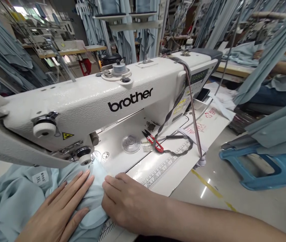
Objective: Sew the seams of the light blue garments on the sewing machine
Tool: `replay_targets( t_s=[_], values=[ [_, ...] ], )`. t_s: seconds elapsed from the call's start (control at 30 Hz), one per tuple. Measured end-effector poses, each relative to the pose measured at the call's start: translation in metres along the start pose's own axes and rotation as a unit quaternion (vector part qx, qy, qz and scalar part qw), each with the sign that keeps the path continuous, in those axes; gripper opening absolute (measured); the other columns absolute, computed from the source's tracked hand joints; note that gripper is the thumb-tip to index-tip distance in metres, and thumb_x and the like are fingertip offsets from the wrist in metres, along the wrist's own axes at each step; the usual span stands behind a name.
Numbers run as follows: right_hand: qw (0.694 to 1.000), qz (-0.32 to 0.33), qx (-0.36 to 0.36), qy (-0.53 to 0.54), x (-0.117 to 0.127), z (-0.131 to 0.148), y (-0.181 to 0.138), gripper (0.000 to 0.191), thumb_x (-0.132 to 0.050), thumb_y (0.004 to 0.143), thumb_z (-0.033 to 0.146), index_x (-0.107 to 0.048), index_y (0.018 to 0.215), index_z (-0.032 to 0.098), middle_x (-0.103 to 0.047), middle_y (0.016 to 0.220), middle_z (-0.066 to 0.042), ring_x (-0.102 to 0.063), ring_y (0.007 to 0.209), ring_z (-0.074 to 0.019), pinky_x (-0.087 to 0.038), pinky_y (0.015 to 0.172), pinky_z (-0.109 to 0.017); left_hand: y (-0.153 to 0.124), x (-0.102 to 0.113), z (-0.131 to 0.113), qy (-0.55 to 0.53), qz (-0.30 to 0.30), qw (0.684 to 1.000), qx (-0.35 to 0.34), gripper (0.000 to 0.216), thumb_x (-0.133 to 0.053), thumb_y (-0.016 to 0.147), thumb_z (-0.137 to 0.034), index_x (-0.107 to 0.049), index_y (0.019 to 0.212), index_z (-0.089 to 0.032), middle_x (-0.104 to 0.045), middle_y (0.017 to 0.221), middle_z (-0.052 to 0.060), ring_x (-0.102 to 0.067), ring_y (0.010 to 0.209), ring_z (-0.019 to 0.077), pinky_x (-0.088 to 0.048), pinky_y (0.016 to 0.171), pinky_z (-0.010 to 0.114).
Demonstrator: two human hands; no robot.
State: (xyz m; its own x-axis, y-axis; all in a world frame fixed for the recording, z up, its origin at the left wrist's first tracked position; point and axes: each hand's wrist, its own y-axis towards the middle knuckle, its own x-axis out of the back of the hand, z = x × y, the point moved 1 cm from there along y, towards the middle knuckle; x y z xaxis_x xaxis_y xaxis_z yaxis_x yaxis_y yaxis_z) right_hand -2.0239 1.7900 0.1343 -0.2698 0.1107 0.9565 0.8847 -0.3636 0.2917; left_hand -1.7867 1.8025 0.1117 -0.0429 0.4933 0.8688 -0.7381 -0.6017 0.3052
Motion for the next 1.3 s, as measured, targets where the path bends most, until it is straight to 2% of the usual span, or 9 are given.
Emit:
replay_targets(
  t_s=[0.13,0.27,0.37,0.43,0.57,0.83,0.97,1.13,1.3],
  values=[
    [1.000,0.000,0.006,-0.018,-0.006,-0.007,0.011,0.027,-0.034,0.099,0.007,-0.060,0.106,0.004,-0.059,0.121,-0.022,-0.051,0.120,-0.0305,-0.046,0.092,-0.041,0.005,-0.006,0.013,-0.012,-0.002,1.000,0.012,0.052,-0.034,0.096,-0.047,-0.056,0.129,-0.013,-0.064,0.129,0.008,-0.062,0.112,0.0219,-0.042,0.095,0.034],
    [0.999,0.004,0.017,-0.031,-0.011,-0.013,0.022,0.027,-0.033,0.100,0.006,-0.059,0.104,0.004,-0.058,0.122,-0.023,-0.052,0.118,-0.0313,-0.047,0.087,-0.039,0.007,-0.011,0.026,-0.026,0.003,0.999,0.036,0.045,-0.032,0.098,-0.040,-0.055,0.129,-0.016,-0.064,0.124,0.011,-0.065,0.104,0.0222,-0.050,0.086,0.035],
    [1.000,0.011,0.017,-0.011,-0.009,-0.014,0.023,0.026,-0.033,0.100,0.006,-0.059,0.093,0.008,-0.060,0.113,-0.020,-0.055,0.111,-0.0275,-0.046,0.083,-0.036,0.003,-0.009,0.020,-0.046,-0.004,0.998,0.035,0.042,-0.035,0.096,-0.028,-0.050,0.133,-0.014,-0.060,0.131,0.012,-0.061,0.115,0.0229,-0.051,0.092,0.035],
    [1.000,0.015,0.015,0.012,-0.007,-0.012,0.019,0.028,-0.033,0.101,0.007,-0.057,0.088,0.010,-0.060,0.104,-0.015,-0.056,0.106,-0.0251,-0.046,0.082,-0.035,-0.002,-0.006,0.010,-0.058,0.009,0.998,0.022,0.049,-0.035,0.096,-0.032,-0.040,0.141,-0.011,-0.057,0.137,0.013,-0.059,0.121,0.0221,-0.050,0.096,0.033],
    [1.000,0.017,0.007,0.008,-0.002,-0.007,0.010,0.026,-0.034,0.102,0.008,-0.058,0.093,0.009,-0.060,0.104,-0.015,-0.055,0.107,-0.0249,-0.046,0.081,-0.035,-0.006,0.000,-0.002,-0.031,0.024,0.999,0.023,0.069,-0.031,0.097,-0.051,-0.028,0.148,-0.005,-0.062,0.130,0.015,-0.065,0.113,0.0235,-0.056,0.086,0.033],
    [1.000,0.018,0.004,-0.010,-0.002,-0.010,0.015,0.022,-0.037,0.099,0.005,-0.058,0.093,0.008,-0.060,0.103,-0.016,-0.055,0.108,-0.0268,-0.044,0.082,-0.035,-0.006,0.000,0.010,-0.029,-0.013,0.998,0.047,0.062,-0.030,0.098,-0.041,-0.019,0.152,-0.011,-0.067,0.125,0.007,-0.067,0.109,0.0198,-0.051,0.086,0.031],
    [1.000,0.024,0.010,-0.016,-0.007,-0.016,0.025,0.023,-0.036,0.099,0.004,-0.057,0.091,0.008,-0.060,0.098,-0.015,-0.056,0.102,-0.0259,-0.043,0.080,-0.035,-0.009,-0.008,0.021,-0.034,-0.010,0.999,0.038,0.060,-0.031,0.097,-0.037,-0.024,0.151,-0.009,-0.070,0.119,0.009,-0.068,0.103,0.0212,-0.049,0.084,0.033],
    [1.000,0.017,0.008,-0.017,-0.016,-0.020,0.037,0.024,-0.035,0.099,0.005,-0.056,0.088,0.011,-0.059,0.093,-0.011,-0.055,0.092,-0.0237,-0.040,0.074,-0.035,-0.016,-0.021,0.036,-0.027,-0.001,0.998,0.058,0.047,-0.036,0.094,-0.032,-0.048,0.134,-0.011,-0.068,0.119,0.011,-0.069,0.099,0.0244,-0.051,0.078,0.037],
    [1.000,0.016,0.002,-0.001,-0.014,-0.021,0.036,0.023,-0.038,0.098,0.006,-0.055,0.085,0.013,-0.054,0.083,-0.005,-0.050,0.080,-0.0206,-0.036,0.067,-0.033,-0.004,-0.006,0.021,-0.075,-0.042,0.995,0.050,0.038,-0.034,0.096,-0.027,-0.053,0.126,-0.014,-0.067,0.122,0.008,-0.065,0.108,0.0190,-0.048,0.091,0.033]
  ],
)
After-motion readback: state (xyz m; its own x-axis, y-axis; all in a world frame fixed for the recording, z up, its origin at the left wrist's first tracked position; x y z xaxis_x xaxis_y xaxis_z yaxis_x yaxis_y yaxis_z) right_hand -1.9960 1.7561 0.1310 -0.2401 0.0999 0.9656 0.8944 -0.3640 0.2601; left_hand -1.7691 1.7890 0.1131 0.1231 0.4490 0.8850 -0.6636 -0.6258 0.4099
